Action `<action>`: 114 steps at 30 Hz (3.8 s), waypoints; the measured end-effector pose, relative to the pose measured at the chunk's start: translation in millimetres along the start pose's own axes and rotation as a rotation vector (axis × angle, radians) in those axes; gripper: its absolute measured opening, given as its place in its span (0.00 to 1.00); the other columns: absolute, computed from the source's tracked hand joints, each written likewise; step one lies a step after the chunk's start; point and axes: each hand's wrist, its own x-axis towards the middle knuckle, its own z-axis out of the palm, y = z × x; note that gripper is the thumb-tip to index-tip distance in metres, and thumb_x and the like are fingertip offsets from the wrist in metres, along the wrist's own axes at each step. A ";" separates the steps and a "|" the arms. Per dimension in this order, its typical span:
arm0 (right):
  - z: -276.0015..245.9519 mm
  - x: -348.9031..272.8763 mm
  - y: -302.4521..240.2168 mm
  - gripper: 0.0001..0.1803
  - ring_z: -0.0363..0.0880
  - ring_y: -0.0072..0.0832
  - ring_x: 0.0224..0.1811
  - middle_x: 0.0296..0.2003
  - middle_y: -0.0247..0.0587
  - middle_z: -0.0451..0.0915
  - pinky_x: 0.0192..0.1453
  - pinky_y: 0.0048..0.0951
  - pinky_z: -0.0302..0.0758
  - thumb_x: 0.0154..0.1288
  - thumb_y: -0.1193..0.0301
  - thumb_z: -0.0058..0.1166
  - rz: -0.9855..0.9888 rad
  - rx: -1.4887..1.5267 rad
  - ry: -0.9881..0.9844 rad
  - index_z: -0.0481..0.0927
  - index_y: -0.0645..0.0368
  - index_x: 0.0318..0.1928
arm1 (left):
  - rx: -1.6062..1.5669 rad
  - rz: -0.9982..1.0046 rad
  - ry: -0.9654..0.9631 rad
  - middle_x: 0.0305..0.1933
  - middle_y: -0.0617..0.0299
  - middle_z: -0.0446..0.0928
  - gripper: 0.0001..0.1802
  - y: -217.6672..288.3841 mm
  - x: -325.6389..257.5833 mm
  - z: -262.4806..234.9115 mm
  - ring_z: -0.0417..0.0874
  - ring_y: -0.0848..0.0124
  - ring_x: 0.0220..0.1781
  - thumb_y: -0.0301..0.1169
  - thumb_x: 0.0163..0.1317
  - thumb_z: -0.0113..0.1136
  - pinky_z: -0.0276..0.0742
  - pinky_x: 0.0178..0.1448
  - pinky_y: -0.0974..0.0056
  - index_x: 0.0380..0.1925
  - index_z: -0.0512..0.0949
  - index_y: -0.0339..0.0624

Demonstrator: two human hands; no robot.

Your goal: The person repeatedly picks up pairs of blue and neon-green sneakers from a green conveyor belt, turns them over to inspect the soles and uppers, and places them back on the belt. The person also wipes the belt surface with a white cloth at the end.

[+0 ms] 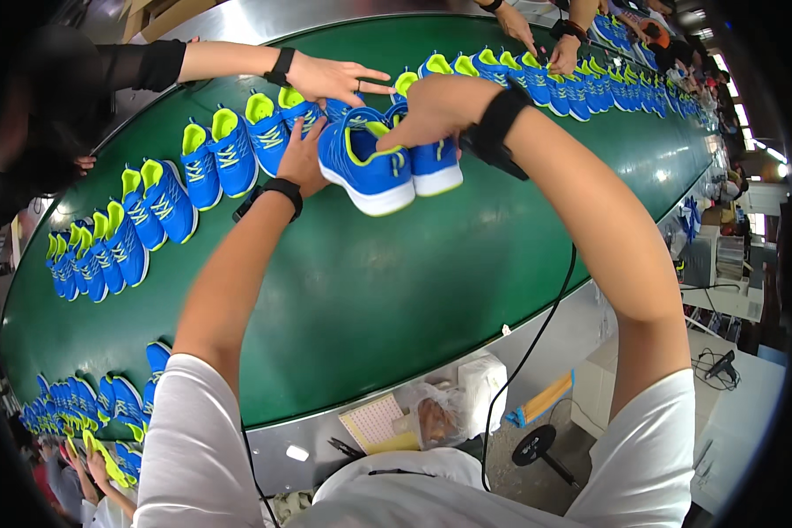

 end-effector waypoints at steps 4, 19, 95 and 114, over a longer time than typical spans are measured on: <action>-3.7 -13.2 -5.5 0.36 0.80 0.37 0.22 0.24 0.52 0.79 0.26 0.31 0.77 0.42 0.46 0.61 -0.075 -0.063 0.145 0.78 0.75 0.29 | 0.731 0.042 0.284 0.63 0.59 0.68 0.24 -47.0 21.8 102.9 0.57 0.58 0.69 0.46 0.60 0.48 0.48 0.70 0.47 0.56 0.72 0.53; 3.2 -16.8 13.1 0.29 0.80 0.46 0.27 0.21 0.55 0.78 0.32 0.36 0.77 0.39 0.55 0.65 -0.231 -0.045 0.489 0.76 0.71 0.31 | 0.020 -0.101 0.310 0.51 0.57 0.74 0.18 -50.3 0.7 12.4 0.69 0.62 0.55 0.41 0.54 0.55 0.60 0.58 0.55 0.44 0.78 0.49; 189.9 -93.2 -35.7 0.45 0.74 0.42 0.51 0.49 0.51 0.73 0.54 0.36 0.72 0.32 0.67 0.73 0.088 1.229 0.956 0.65 0.59 0.55 | -1.656 -0.538 0.034 0.52 0.54 0.74 0.42 172.0 -159.5 -129.3 0.76 0.67 0.54 0.33 0.48 0.74 0.72 0.57 0.62 0.59 0.59 0.37; -6.0 223.9 95.5 0.32 0.78 0.41 0.53 0.49 0.51 0.77 0.51 0.43 0.78 0.32 0.60 0.74 0.521 0.213 0.558 0.80 0.57 0.43 | -1.471 -1.132 -0.095 0.45 0.54 0.80 0.17 141.4 -375.6 -93.6 0.81 0.70 0.48 0.25 0.61 0.59 0.76 0.53 0.66 0.51 0.73 0.37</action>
